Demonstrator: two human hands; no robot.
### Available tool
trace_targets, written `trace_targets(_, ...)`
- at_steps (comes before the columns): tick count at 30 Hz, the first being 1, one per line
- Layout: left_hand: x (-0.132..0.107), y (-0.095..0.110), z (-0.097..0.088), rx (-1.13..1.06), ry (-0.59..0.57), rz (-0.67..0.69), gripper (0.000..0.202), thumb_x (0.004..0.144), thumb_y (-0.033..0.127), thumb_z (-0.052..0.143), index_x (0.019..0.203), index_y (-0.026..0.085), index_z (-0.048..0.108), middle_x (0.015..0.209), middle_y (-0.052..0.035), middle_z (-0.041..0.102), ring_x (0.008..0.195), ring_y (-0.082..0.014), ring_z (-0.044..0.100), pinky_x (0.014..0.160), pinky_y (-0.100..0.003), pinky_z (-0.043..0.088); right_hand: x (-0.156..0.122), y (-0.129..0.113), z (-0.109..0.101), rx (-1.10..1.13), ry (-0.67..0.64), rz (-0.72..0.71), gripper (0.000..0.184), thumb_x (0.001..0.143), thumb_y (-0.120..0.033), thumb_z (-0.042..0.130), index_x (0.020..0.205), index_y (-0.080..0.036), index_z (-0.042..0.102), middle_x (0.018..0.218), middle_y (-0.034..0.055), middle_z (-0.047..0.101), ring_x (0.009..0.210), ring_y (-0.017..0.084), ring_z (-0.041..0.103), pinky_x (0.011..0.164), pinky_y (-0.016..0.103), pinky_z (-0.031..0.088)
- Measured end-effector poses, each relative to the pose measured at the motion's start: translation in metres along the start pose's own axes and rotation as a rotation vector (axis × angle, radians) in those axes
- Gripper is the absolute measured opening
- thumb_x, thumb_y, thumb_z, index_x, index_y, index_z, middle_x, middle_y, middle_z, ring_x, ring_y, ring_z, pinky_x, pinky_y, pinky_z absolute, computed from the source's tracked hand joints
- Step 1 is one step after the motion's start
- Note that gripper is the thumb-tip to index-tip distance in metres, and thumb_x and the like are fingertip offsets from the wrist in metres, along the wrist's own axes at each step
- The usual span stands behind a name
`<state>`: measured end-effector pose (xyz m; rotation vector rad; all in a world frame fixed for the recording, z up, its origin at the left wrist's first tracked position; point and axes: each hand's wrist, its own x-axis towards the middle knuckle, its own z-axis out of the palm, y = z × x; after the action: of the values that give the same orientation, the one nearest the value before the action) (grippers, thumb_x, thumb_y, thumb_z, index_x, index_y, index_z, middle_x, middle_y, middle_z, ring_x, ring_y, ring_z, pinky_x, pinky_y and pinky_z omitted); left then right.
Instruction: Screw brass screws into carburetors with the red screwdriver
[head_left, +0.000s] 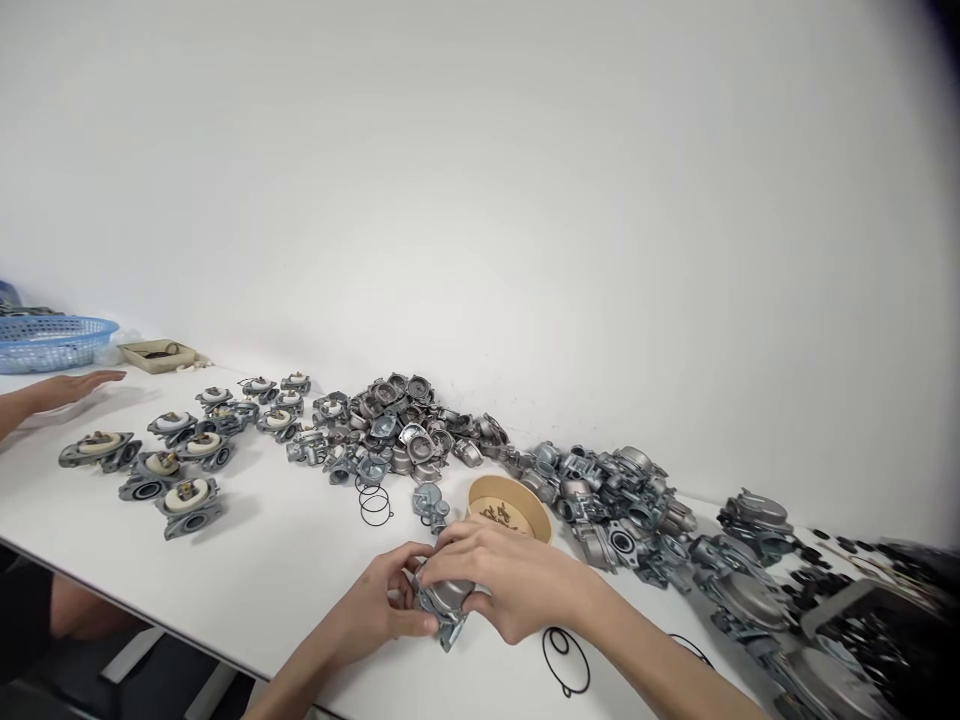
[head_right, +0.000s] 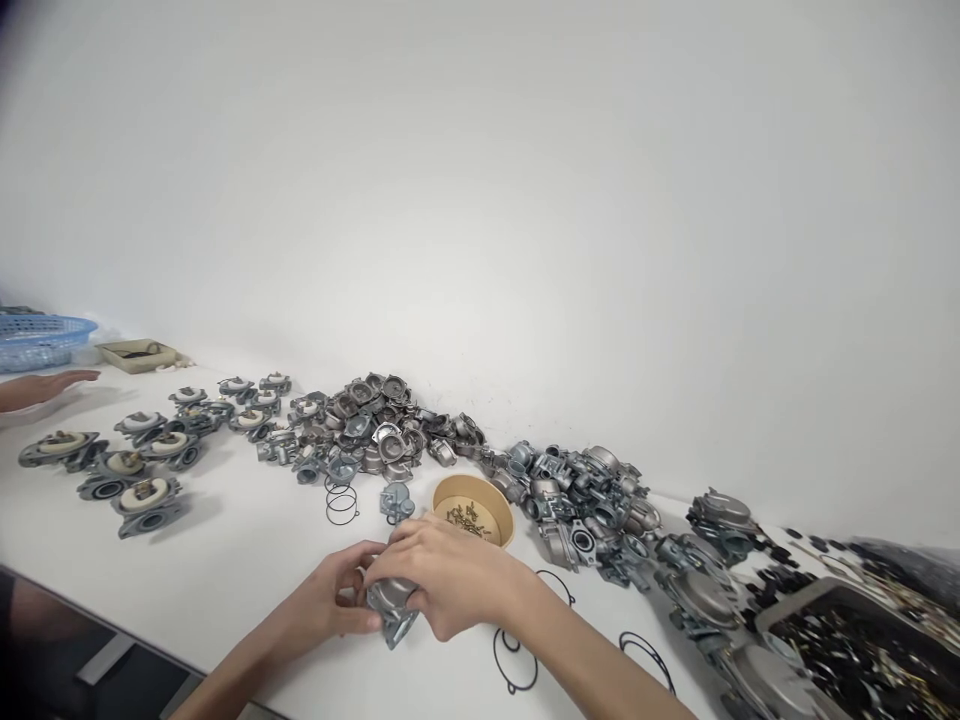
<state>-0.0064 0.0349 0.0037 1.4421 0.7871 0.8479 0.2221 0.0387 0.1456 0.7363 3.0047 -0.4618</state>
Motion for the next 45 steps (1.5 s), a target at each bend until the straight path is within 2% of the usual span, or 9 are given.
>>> trace_targets(6, 0.001, -0.008, 0.002, 0.014, 0.042, -0.023, 0.099, 0.064, 0.038, 0.099, 0.152, 0.029, 0.055, 0.107, -0.0031, 0.063, 0.088, -0.0218, 0.059, 0.074, -0.031, 0.046, 0.001, -0.008, 0.015, -0.057, 0.035, -0.065, 0.067, 0.078, -0.001, 0.064, 0.137, -0.030, 0.067, 0.117, 0.0055, 0.081, 0.129, 0.033, 0.059, 0.113, 0.056, 0.040)
trace_targets(10, 0.000, -0.008, 0.005, 0.034, 0.061, -0.030, 0.090, 0.071, 0.049, 0.096, 0.151, 0.028, 0.059, 0.106, -0.0036, 0.062, 0.083, -0.0195, 0.054, 0.073, -0.029, 0.041, -0.012, 0.001, 0.002, 0.052, 0.177, -0.069, 0.060, 0.089, -0.013, 0.070, 0.145, -0.032, 0.064, 0.143, 0.0043, 0.071, 0.139, 0.031, 0.057, 0.121, 0.056, 0.038)
trace_targets(16, -0.001, -0.009, 0.007, 0.054, 0.103, -0.107, 0.089, 0.073, 0.053, 0.095, 0.150, 0.028, 0.059, 0.111, -0.0040, 0.058, 0.084, -0.0189, 0.053, 0.073, -0.029, 0.039, -0.044, 0.060, -0.035, -0.001, 0.449, 0.279, 0.039, 0.101, -0.026, 0.061, 0.138, -0.028, 0.070, 0.137, 0.0079, 0.074, 0.125, 0.032, 0.067, 0.108, 0.055, 0.052)
trace_targets(20, -0.002, -0.011, 0.007, 0.013, 0.119, -0.150, 0.097, 0.064, 0.052, 0.099, 0.149, 0.028, 0.057, 0.109, -0.0037, 0.059, 0.087, -0.0213, 0.057, 0.072, -0.029, 0.040, -0.051, 0.112, -0.032, 0.051, 0.308, 0.495, 0.035, 0.100, -0.027, 0.062, 0.133, -0.023, 0.074, 0.129, 0.0119, 0.077, 0.106, 0.031, 0.073, 0.087, 0.047, 0.061)
trace_targets(23, -0.002, -0.014, 0.007, -0.017, 0.119, -0.155, 0.113, 0.061, 0.053, 0.099, 0.159, 0.031, 0.046, 0.110, -0.0050, 0.063, 0.094, -0.0261, 0.064, 0.069, -0.028, 0.041, -0.049, 0.142, -0.019, 0.107, 0.169, 0.547, 0.029, 0.095, -0.015, 0.063, 0.116, -0.019, 0.082, 0.106, 0.0119, 0.083, 0.081, 0.026, 0.074, 0.069, 0.037, 0.058)
trace_targets(26, -0.004, -0.022, 0.006, -0.036, 0.155, -0.205, 0.118, 0.056, 0.051, 0.101, 0.160, 0.032, 0.048, 0.119, -0.0087, 0.069, 0.106, -0.0333, 0.067, 0.077, -0.033, 0.049, -0.047, 0.157, -0.007, 0.124, 0.131, 0.559, 0.030, 0.087, -0.004, 0.063, 0.100, -0.018, 0.087, 0.094, 0.0102, 0.084, 0.075, 0.023, 0.073, 0.064, 0.032, 0.055)
trace_targets(33, -0.009, -0.039, 0.005, -0.078, 0.239, -0.238, 0.113, 0.044, 0.056, 0.102, 0.147, 0.030, 0.064, 0.125, -0.0109, 0.071, 0.120, -0.0426, 0.065, 0.100, -0.046, 0.054, -0.041, 0.158, 0.004, 0.159, 0.059, 0.536, 0.033, 0.078, -0.002, 0.070, 0.097, -0.022, 0.088, 0.090, 0.0063, 0.084, 0.072, 0.020, 0.073, 0.058, 0.027, 0.051)
trace_targets(40, -0.008, -0.033, 0.004, -0.064, 0.223, -0.241, 0.106, 0.045, 0.049, 0.103, 0.144, 0.031, 0.068, 0.119, -0.0105, 0.074, 0.119, -0.0440, 0.066, 0.100, -0.048, 0.056, -0.027, 0.154, 0.020, 0.122, 0.018, 0.503, 0.041, 0.071, -0.003, 0.076, 0.103, -0.025, 0.088, 0.096, 0.0058, 0.083, 0.082, 0.021, 0.073, 0.056, 0.025, 0.045)
trace_targets(45, -0.009, -0.037, 0.004, -0.082, 0.237, -0.224, 0.110, 0.044, 0.052, 0.103, 0.146, 0.032, 0.066, 0.120, -0.0107, 0.074, 0.118, -0.0433, 0.067, 0.100, -0.048, 0.056, -0.023, 0.158, 0.027, 0.094, 0.035, 0.509, 0.051, 0.069, 0.007, 0.061, 0.102, -0.021, 0.087, 0.103, 0.0085, 0.083, 0.083, 0.021, 0.072, 0.056, 0.025, 0.044)
